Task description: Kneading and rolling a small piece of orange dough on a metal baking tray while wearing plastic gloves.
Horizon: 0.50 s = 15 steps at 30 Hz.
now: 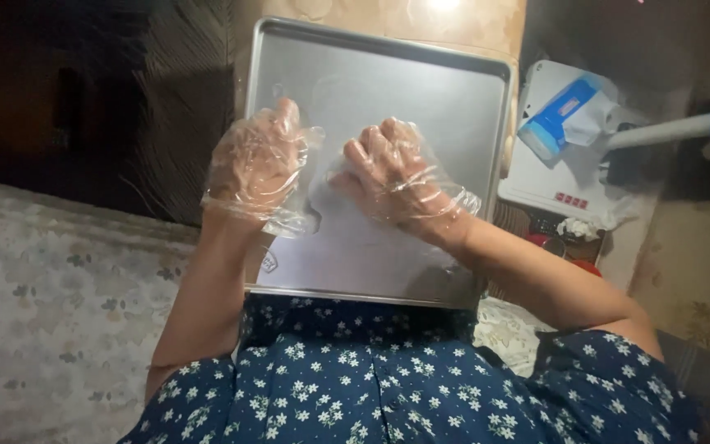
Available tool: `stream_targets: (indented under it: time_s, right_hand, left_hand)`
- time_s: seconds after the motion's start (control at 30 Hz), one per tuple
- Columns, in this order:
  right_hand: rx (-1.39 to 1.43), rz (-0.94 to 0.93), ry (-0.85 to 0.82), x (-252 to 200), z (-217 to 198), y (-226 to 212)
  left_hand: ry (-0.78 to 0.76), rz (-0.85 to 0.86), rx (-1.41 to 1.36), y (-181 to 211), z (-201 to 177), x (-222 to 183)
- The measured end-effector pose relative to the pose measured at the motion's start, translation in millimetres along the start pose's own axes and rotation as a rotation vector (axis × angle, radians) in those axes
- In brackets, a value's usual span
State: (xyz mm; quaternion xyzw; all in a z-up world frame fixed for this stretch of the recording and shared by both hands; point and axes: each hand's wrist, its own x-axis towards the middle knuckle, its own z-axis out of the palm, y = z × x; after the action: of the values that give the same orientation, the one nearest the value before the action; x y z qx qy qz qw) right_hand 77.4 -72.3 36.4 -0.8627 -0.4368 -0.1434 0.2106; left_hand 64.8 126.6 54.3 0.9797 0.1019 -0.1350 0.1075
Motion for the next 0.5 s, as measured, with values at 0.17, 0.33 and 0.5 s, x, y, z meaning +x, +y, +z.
stream_targets:
  time_s: [0.17, 0.33, 0.5]
  right_hand:
    - [-0.034, -0.164, 0.079, 7.4, 8.1, 11.3]
    - [0.096, -0.066, 0.076, -0.4, 1.5, 17.2]
    - [0.241, 0.048, 0.106, -2.9, -2.0, 18.6]
  left_hand:
    - [-0.126, -0.027, -0.073, -1.7, -3.7, 7.4]
    - [-0.121, 0.077, -0.075, -12.1, 1.8, 5.0]
    - [-0.058, 0.09, -0.063, -17.3, 21.9, 6.2]
